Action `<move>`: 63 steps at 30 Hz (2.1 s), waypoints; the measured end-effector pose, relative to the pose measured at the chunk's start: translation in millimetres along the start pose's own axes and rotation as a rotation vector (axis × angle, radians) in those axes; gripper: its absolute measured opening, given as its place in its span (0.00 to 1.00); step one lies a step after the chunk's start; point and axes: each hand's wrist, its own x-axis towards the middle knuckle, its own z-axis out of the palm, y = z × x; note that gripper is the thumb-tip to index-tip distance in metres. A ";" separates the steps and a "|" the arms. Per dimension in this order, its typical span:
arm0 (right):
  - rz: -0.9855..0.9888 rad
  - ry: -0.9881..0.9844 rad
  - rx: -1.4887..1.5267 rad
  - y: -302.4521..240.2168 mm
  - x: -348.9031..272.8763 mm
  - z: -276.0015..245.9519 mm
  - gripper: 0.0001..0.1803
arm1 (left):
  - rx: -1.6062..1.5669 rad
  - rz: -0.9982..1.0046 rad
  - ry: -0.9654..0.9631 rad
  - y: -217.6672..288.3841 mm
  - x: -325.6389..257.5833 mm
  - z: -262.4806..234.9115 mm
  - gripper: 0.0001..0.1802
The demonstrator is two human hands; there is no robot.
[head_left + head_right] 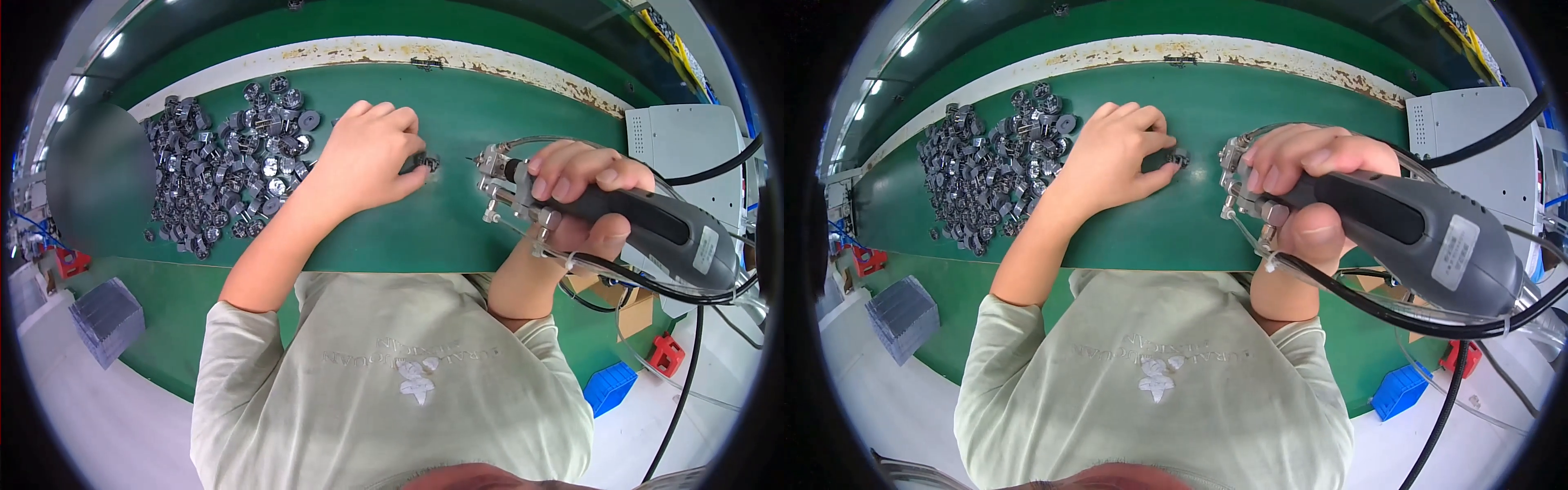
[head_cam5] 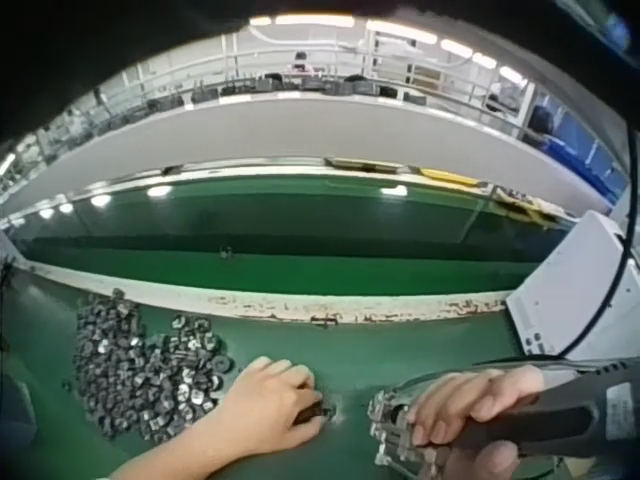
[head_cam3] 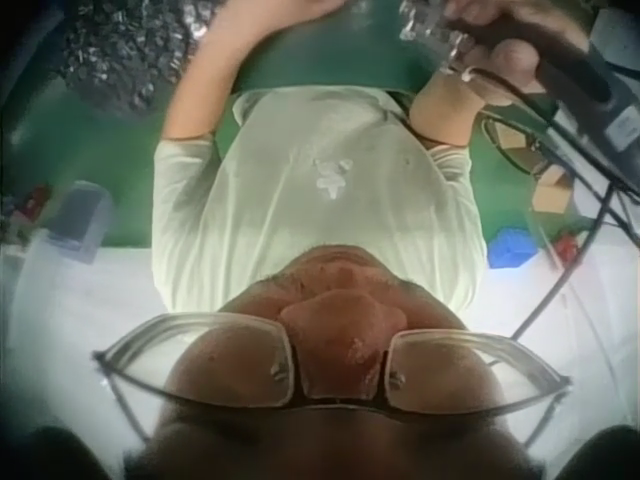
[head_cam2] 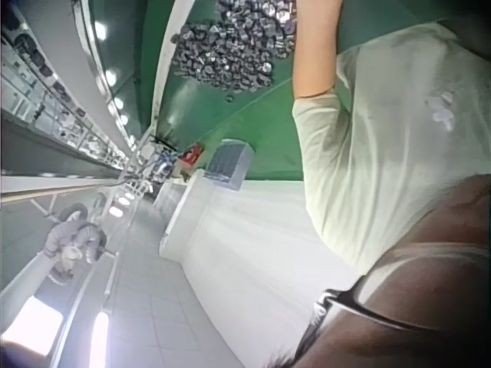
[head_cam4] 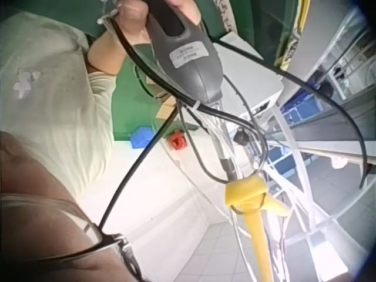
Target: The person assembles small circular components into assembled parts using an electric screwdriver on an assembly line.
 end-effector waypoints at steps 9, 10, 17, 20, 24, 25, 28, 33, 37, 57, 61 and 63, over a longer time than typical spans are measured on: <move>0.091 0.034 -0.009 -0.4 3.8 12.3 0.20 | -0.139 0.086 0.031 -18.0 1.7 25.0 0.23; 0.098 -0.005 -0.031 -0.2 4.6 12.3 0.19 | -0.148 0.087 0.030 -15.6 1.0 23.6 0.23; 0.195 -0.020 0.041 -22.4 10.4 3.4 0.19 | -0.256 0.181 0.212 -4.8 6.0 39.3 0.17; 0.199 -0.035 0.038 -22.5 11.2 2.5 0.19 | -0.240 0.166 0.137 -3.6 6.1 36.7 0.18; 0.195 -0.012 0.053 -14.5 8.5 4.1 0.20 | -0.219 0.098 0.196 -6.5 2.1 36.3 0.18; 0.198 -0.010 0.059 -12.3 8.2 4.6 0.20 | -0.218 0.092 0.193 -7.9 1.2 36.3 0.18; 0.199 0.001 0.076 -9.4 7.9 6.6 0.20 | -0.268 0.142 0.216 -11.3 0.6 35.8 0.17; 0.224 -0.065 0.118 -3.2 8.7 4.8 0.20 | -0.237 0.162 0.203 -14.4 0.2 38.0 0.13; 0.172 -0.122 0.058 4.6 9.7 3.3 0.16 | -0.245 0.160 0.198 -12.9 0.6 36.6 0.14; 0.244 -0.002 -0.052 4.3 11.6 24.5 0.13 | -0.204 0.187 0.216 -11.5 4.0 39.6 0.13; 0.333 0.089 -0.398 8.2 15.5 45.1 0.09 | -0.227 0.230 0.239 -13.7 5.8 40.4 0.13; 0.259 0.103 -0.456 18.4 12.3 48.7 0.09 | -0.224 0.210 0.226 -15.8 2.5 41.4 0.13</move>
